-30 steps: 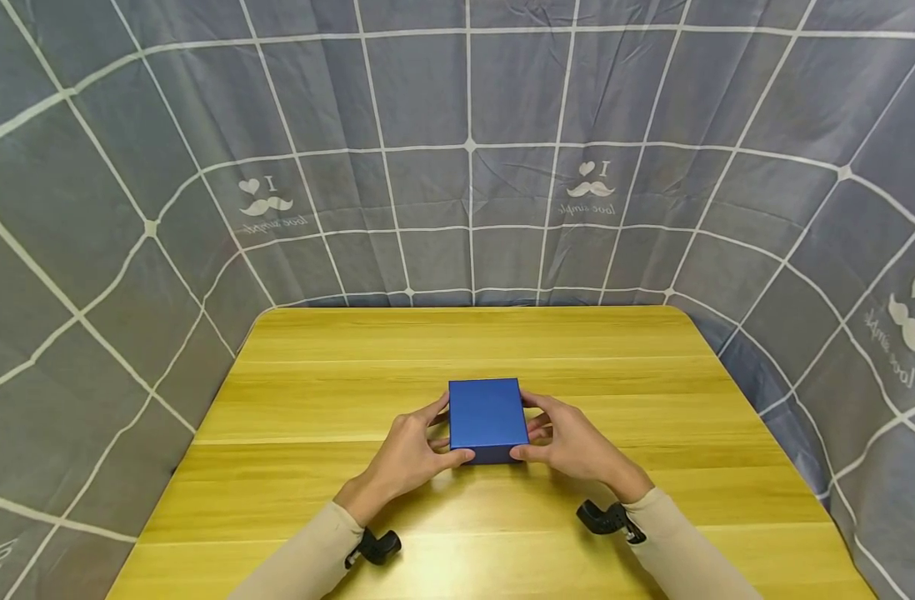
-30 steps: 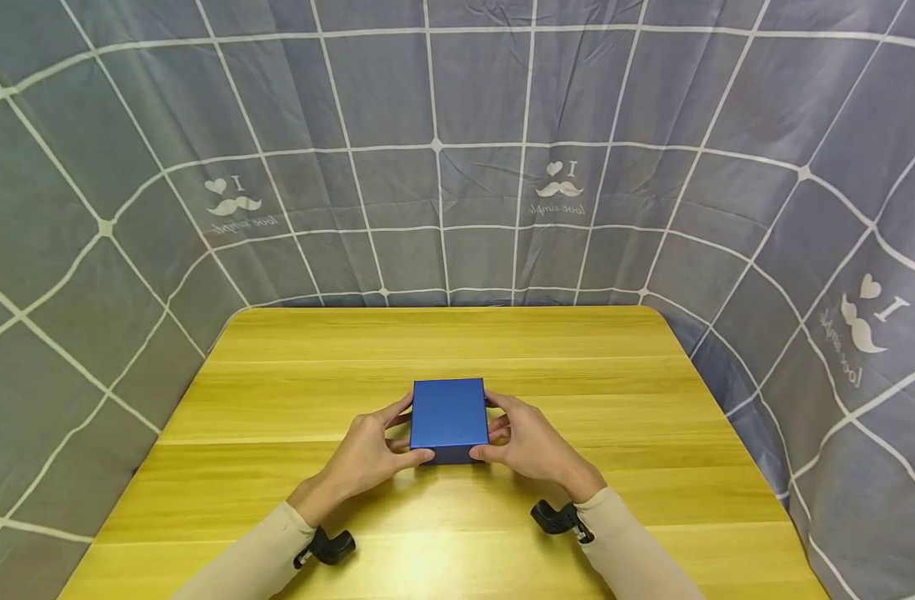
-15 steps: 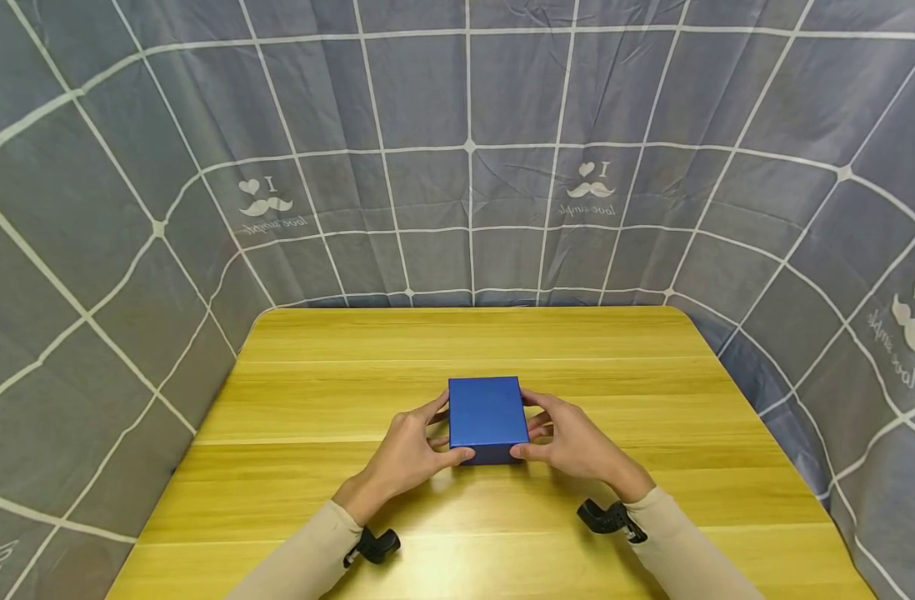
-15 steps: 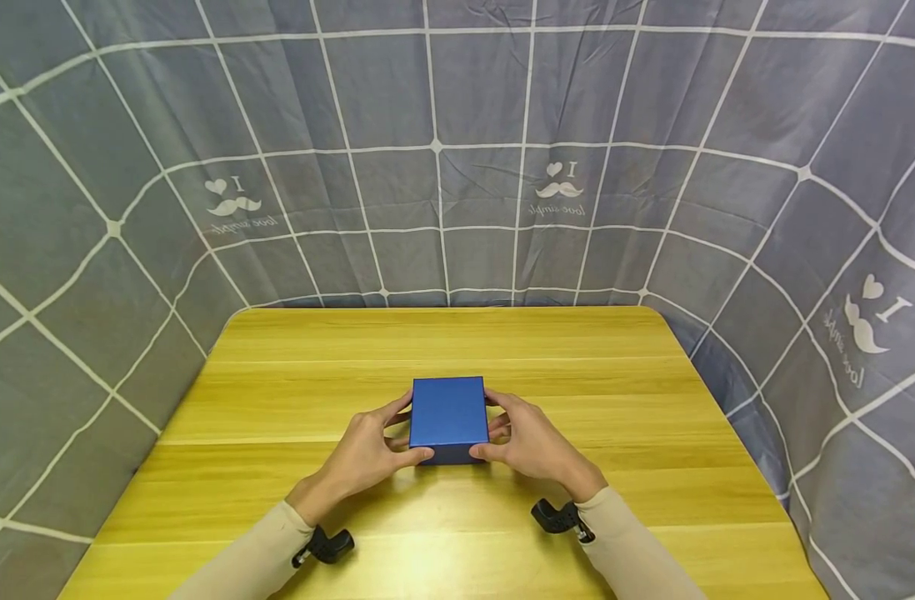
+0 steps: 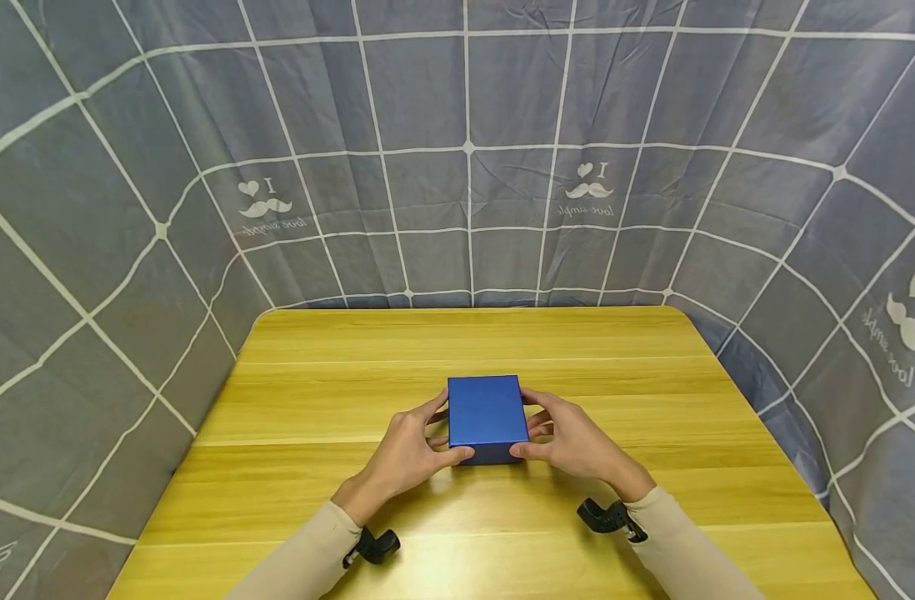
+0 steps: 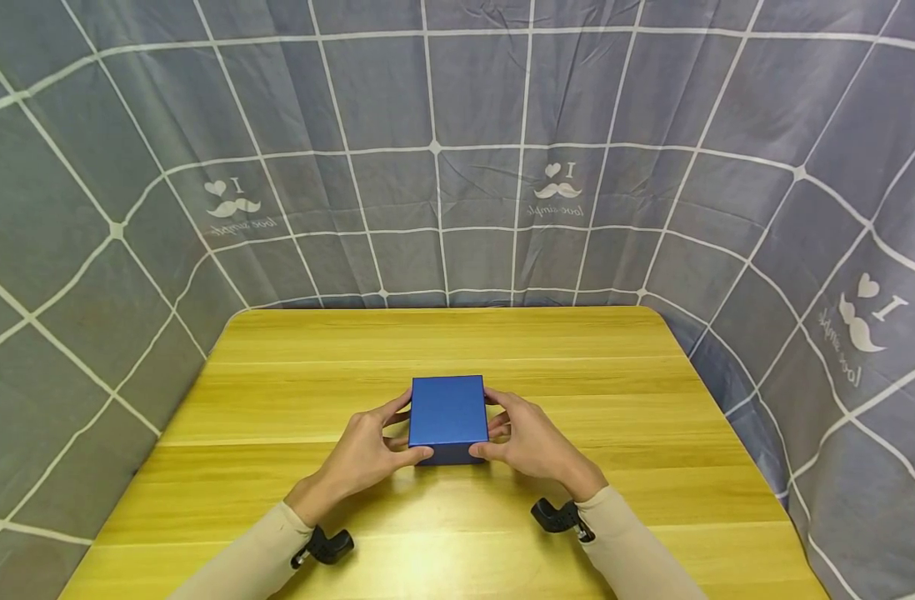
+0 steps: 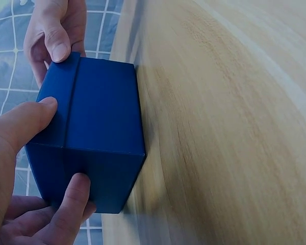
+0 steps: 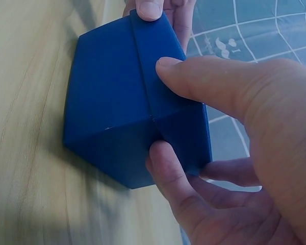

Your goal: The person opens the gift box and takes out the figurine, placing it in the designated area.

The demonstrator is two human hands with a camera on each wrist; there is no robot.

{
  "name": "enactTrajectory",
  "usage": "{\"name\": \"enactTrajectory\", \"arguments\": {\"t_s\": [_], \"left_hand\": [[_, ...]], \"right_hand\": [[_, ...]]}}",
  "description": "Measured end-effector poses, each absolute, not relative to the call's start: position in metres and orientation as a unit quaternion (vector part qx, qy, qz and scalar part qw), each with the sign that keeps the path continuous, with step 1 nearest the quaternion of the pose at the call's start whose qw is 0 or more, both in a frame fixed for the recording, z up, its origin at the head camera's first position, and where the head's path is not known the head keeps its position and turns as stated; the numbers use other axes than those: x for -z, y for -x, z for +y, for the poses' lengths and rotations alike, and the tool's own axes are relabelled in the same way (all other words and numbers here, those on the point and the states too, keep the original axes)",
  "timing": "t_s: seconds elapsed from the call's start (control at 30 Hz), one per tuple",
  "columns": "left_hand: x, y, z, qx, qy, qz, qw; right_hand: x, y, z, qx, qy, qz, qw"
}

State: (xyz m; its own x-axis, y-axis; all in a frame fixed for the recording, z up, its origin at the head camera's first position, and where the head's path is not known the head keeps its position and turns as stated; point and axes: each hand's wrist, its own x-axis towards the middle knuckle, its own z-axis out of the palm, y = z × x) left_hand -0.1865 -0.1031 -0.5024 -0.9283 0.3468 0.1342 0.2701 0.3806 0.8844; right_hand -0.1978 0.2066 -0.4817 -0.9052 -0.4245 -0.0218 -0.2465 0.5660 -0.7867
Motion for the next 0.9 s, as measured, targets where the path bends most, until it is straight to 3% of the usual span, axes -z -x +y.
{"name": "enactTrajectory", "arguments": {"t_s": [0.9], "left_hand": [[0.5019, 0.1855, -0.1021, -0.529, -0.179, 0.829, 0.032]], "right_hand": [[0.4780, 0.1970, 0.2072, 0.432, 0.187, 0.876, 0.105]]}}
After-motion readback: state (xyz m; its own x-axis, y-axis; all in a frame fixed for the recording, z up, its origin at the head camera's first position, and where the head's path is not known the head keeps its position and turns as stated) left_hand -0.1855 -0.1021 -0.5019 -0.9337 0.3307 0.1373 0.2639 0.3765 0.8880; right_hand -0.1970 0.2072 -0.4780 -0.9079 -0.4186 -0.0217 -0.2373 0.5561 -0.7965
